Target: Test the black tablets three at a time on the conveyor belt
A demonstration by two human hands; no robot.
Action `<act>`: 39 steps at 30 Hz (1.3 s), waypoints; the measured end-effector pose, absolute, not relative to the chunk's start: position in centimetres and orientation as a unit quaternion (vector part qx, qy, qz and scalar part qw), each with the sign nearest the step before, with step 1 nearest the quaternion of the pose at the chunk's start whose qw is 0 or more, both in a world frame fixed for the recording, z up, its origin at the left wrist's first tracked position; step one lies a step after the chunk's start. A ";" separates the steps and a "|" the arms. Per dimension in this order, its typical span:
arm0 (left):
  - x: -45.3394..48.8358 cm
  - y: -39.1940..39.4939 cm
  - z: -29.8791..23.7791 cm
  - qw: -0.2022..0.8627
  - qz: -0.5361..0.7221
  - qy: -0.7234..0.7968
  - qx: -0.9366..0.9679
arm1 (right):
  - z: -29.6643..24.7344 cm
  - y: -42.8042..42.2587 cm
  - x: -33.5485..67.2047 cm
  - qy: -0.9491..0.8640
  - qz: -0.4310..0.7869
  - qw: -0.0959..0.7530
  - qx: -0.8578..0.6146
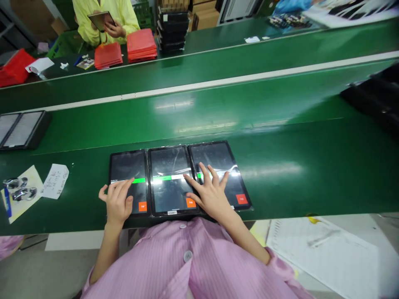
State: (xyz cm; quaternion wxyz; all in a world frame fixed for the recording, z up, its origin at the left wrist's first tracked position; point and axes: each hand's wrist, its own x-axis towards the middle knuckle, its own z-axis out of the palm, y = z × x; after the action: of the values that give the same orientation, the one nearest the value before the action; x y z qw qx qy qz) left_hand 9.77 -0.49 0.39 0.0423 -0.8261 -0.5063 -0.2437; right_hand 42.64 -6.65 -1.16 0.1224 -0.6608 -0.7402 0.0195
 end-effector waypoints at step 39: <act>16.2 11.0 3.4 -0.059 0.041 -0.525 -0.848 | -6.3 -2.5 56.7 -0.348 0.266 0.540 -0.719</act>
State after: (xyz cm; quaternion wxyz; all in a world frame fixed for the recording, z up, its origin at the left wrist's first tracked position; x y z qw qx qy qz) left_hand 16.21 11.02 3.35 -0.0590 -0.8483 -0.5246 0.0414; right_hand 56.69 -2.53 -6.27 0.5398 -0.7188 -0.3477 0.2664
